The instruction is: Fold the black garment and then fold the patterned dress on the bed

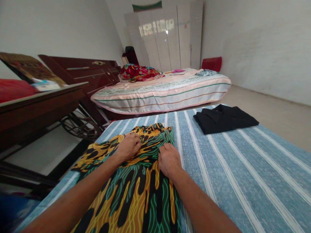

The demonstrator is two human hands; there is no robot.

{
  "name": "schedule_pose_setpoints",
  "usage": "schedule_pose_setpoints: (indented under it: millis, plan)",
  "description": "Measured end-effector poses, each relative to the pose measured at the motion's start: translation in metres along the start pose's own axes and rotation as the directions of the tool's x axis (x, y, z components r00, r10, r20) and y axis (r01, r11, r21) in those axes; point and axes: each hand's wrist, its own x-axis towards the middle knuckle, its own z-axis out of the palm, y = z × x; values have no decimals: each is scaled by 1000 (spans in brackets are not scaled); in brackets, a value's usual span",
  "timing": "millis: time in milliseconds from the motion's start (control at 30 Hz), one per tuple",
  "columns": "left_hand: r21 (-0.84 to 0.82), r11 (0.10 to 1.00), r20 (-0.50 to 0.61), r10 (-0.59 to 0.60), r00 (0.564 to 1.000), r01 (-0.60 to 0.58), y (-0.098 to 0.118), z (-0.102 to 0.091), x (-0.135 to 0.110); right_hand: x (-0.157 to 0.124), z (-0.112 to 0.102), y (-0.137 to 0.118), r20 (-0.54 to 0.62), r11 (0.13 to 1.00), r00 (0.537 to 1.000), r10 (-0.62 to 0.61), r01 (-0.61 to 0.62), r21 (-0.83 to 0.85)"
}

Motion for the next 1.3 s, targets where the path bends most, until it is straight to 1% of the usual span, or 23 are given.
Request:
schedule_pose_setpoints:
  millis: [67, 133, 233, 333, 433, 567, 700, 800, 900, 967, 1000, 1067, 1100, 1167, 1233, 1300]
  plan:
    - [-25, 1000, -66, -16, 998, 14, -1, 1, 1, 0, -1, 0, 7, 1000, 1000, -5, 5, 0]
    - [-56, 998, -94, -2, 996, -3, -2, 4, 1, 0, -1, -1, 14, 1000, 1000, -8, 8, -5]
    - [-84, 995, -59, 48, 997, -53, -1, 13, 2, 0, -2, -2, 26, 1000, 1000, -9, 9, -16]
    - [-65, 997, -6, 51, 999, -51, 2, 16, 5, 0, -2, -2, 27, 1000, 1000, -11, 11, -19]
    - [-31, 999, -6, 30, 1000, -30, 6, 10, 6, 1, -2, -2, 14, 1000, 1000, -9, 9, -9]
    - [39, 999, 16, -35, 999, 34, 13, -2, 5, 1, 0, 0, 3, 1000, 1000, 7, -7, 5]
    - [103, 992, 36, -72, 997, 68, 22, -4, 3, 0, 3, 0, -20, 999, 1000, 24, -24, 32]
    - [136, 989, 29, -65, 997, 60, 27, -1, 4, 1, 3, 1, -87, 995, 996, 9, 0, 98]
    - [154, 987, 24, -51, 998, 47, 30, 1, 6, 4, 0, 6, -229, 968, 973, -13, 70, 241]
    - [158, 987, 22, -45, 999, 41, 30, 2, 7, 8, -3, 11, -323, 937, 946, 26, 89, 337]
    - [157, 987, 21, -43, 999, 39, 30, 3, 7, 9, -5, 14, -351, 926, 935, 58, 81, 368]
    - [150, 988, 24, -37, 999, 33, 30, 4, 7, 10, -7, 19, -370, 924, 924, 99, 52, 379]
    - [144, 989, 26, -31, 999, 27, 29, 4, 7, 10, -7, 21, -366, 933, 926, 92, 49, 358]
    - [129, 992, 26, -16, 1000, 12, 28, 3, 6, 9, -7, 21, -326, 960, 945, 20, 73, 271]
    - [118, 993, 17, 2, 1000, -4, 30, 1, 6, 7, -7, 19, -208, 984, 976, -60, 93, 152]
    - [77, 995, -11, 56, 998, -55, 36, -1, 9, 5, -7, 15, -54, 996, 996, -76, 78, 40]
